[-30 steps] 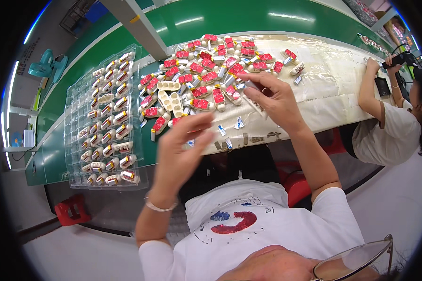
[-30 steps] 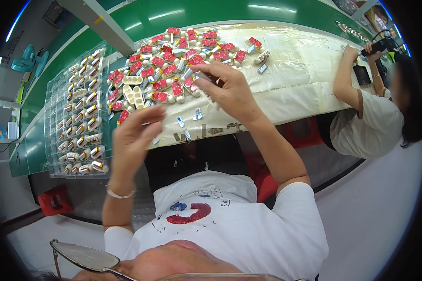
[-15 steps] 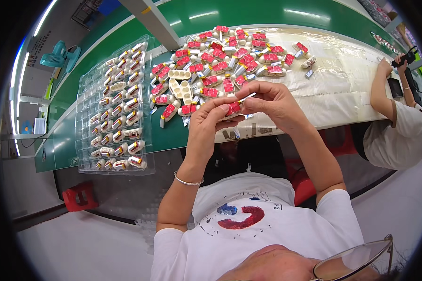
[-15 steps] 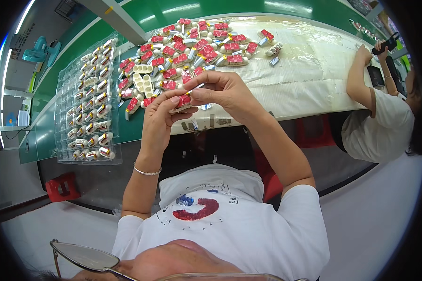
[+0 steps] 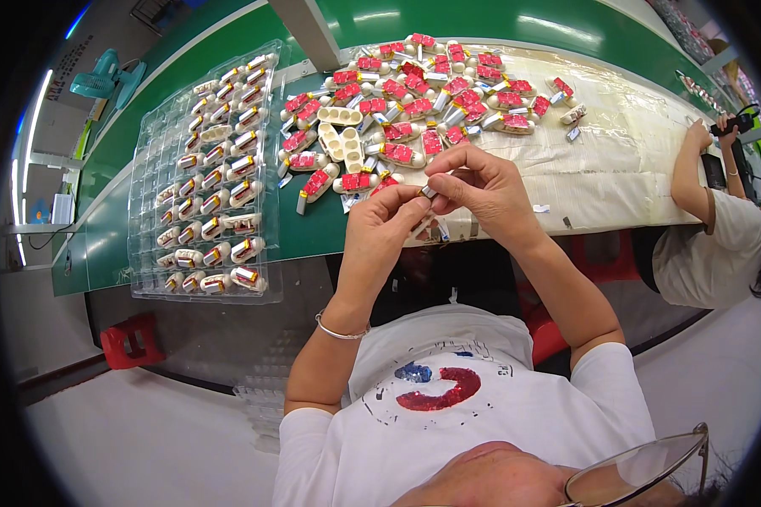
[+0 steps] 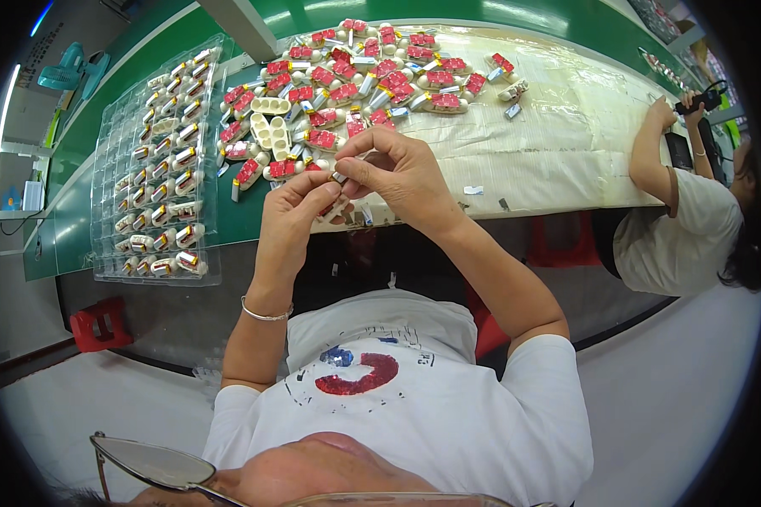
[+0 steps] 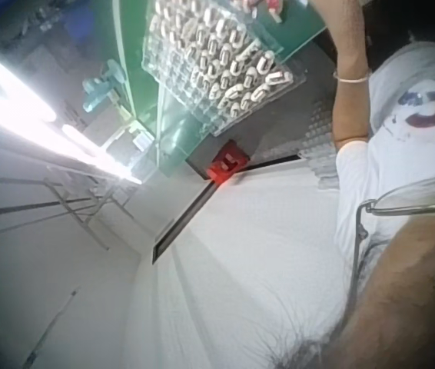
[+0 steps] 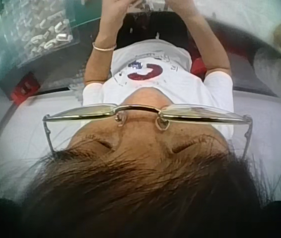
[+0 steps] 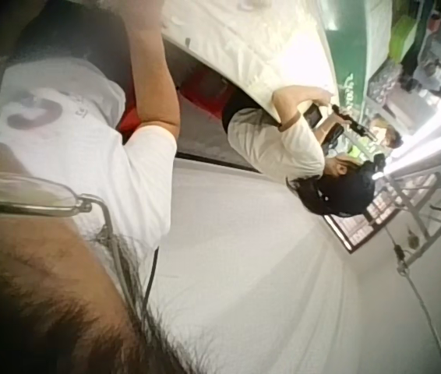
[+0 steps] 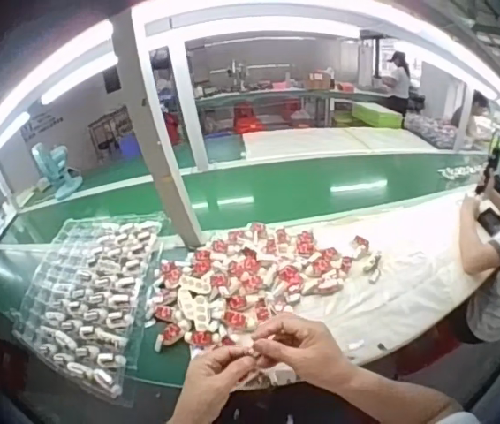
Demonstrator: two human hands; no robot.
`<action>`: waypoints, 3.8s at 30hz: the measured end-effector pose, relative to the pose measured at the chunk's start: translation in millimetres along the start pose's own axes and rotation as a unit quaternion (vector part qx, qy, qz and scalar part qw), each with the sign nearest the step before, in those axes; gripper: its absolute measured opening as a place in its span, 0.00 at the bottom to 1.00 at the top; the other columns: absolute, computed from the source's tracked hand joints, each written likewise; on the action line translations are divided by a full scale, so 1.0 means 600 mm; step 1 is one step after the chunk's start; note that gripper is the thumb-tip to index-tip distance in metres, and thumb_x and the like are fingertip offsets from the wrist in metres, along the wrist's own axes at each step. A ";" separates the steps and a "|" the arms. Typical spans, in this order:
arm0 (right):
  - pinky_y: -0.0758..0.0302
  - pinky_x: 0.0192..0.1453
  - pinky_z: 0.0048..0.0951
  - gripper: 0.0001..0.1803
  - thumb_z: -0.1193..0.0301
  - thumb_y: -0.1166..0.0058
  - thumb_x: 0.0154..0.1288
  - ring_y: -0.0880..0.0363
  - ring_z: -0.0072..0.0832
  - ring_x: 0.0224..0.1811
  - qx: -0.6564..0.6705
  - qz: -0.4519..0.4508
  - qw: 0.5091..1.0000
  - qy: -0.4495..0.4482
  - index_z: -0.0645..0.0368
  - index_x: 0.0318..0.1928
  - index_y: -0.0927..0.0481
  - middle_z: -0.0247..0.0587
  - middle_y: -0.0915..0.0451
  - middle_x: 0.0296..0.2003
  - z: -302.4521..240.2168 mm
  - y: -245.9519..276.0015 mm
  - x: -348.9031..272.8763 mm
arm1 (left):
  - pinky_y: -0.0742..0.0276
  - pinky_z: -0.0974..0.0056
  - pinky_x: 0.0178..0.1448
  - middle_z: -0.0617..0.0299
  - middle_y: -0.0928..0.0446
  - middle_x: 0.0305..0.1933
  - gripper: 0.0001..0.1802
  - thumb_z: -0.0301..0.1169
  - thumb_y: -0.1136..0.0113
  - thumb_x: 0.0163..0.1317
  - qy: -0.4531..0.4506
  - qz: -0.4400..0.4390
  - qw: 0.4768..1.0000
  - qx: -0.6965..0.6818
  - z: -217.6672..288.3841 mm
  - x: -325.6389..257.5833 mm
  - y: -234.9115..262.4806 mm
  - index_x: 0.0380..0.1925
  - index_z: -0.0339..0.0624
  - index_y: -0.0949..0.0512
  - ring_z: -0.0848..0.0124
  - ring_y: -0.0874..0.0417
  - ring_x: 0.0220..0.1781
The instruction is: The person sits at a green workbench and repeatedly picks up small white cylindrical candies and red foil wrappers. They wrap each candy individually by hand, folding the foil around the body, and place the finished items into a clear plastic tray. Another person is visible working in the background.
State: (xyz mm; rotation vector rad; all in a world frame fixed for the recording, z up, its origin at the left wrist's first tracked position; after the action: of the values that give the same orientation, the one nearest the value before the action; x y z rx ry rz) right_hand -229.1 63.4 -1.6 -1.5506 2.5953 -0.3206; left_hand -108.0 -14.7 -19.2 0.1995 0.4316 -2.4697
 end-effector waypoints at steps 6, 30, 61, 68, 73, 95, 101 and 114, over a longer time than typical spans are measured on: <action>0.22 0.30 0.24 0.07 0.77 0.38 0.58 0.16 0.27 0.31 -0.415 -0.016 0.854 0.313 0.59 0.38 0.18 0.33 0.20 0.34 -0.098 -0.047 -0.020 | 0.21 0.73 0.41 0.58 0.16 0.35 0.09 0.27 0.41 0.65 -0.009 0.020 0.999 -0.024 0.007 -0.001 0.012 0.39 0.31 0.18 0.76 0.16 0.35; 0.21 0.31 0.31 0.07 0.77 0.37 0.54 0.18 0.34 0.28 -0.508 -0.113 0.803 0.291 0.62 0.34 0.20 0.38 0.20 0.34 -0.100 -0.057 -0.025 | 0.22 0.73 0.41 0.58 0.16 0.33 0.09 0.25 0.39 0.62 -0.021 0.021 1.000 0.002 0.017 0.000 0.002 0.37 0.30 0.16 0.77 0.16 0.34; 0.20 0.41 0.23 0.04 0.83 0.47 0.60 0.18 0.22 0.35 -0.145 -0.057 0.983 0.099 0.65 0.35 0.22 0.41 0.19 0.37 -0.072 -0.014 0.009 | 0.19 0.71 0.39 0.54 0.16 0.34 0.09 0.27 0.40 0.63 -0.018 0.042 0.997 -0.060 0.020 -0.004 0.030 0.37 0.32 0.17 0.73 0.15 0.33; 0.25 0.55 0.29 0.11 0.85 0.50 0.58 0.21 0.26 0.49 -0.288 -0.117 0.945 0.099 0.62 0.39 0.18 0.43 0.19 0.45 -0.083 0.025 -0.018 | 0.16 0.71 0.34 0.48 0.16 0.37 0.11 0.31 0.42 0.64 0.002 0.024 0.993 -0.112 0.021 -0.008 0.040 0.39 0.34 0.19 0.68 0.13 0.32; 0.26 0.52 0.26 0.15 0.75 0.37 0.60 0.22 0.24 0.45 -0.201 -0.064 0.971 0.113 0.59 0.49 0.16 0.38 0.19 0.44 -0.062 -0.007 -0.023 | 0.19 0.74 0.28 0.51 0.16 0.35 0.11 0.33 0.41 0.63 0.032 -0.006 0.992 -0.120 0.014 -0.011 0.019 0.38 0.36 0.19 0.71 0.14 0.29; 0.22 0.46 0.24 0.22 0.78 0.42 0.64 0.19 0.23 0.42 -0.142 -0.032 0.972 0.184 0.60 0.59 0.23 0.40 0.17 0.42 -0.078 -0.031 -0.029 | 0.24 0.71 0.56 0.54 0.21 0.54 0.22 0.19 0.39 0.62 -0.138 0.007 0.990 -0.026 0.054 -0.049 -0.004 0.56 0.32 0.29 0.74 0.19 0.52; 0.22 0.44 0.25 0.24 0.79 0.36 0.57 0.18 0.26 0.42 -0.251 -0.023 0.940 0.228 0.59 0.56 0.20 0.40 0.17 0.38 -0.113 -0.045 -0.039 | 0.22 0.69 0.58 0.51 0.23 0.57 0.21 0.18 0.39 0.63 -0.179 0.021 0.984 -0.011 0.073 -0.058 -0.005 0.56 0.32 0.30 0.71 0.21 0.56; 0.22 0.39 0.28 0.19 0.73 0.32 0.52 0.21 0.30 0.37 -0.378 -0.023 0.849 0.367 0.49 0.47 0.14 0.31 0.17 0.37 -0.133 -0.062 -0.051 | 0.24 0.66 0.62 0.48 0.25 0.59 0.17 0.19 0.41 0.64 -0.209 0.015 0.978 0.016 0.077 -0.067 -0.002 0.53 0.33 0.25 0.68 0.22 0.59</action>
State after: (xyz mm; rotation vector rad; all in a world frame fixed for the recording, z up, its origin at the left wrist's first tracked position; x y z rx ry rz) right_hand -198.1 83.4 84.3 -2.0071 3.5799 0.2089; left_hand -78.4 -7.8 34.2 -0.2955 0.2038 -2.4027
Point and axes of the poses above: each hand's wrist, its own x-axis towards the middle knuckle, its own y-axis out of the back of the hand, z = x × y, the point moved 8 cm from there along x, towards the middle knuckle
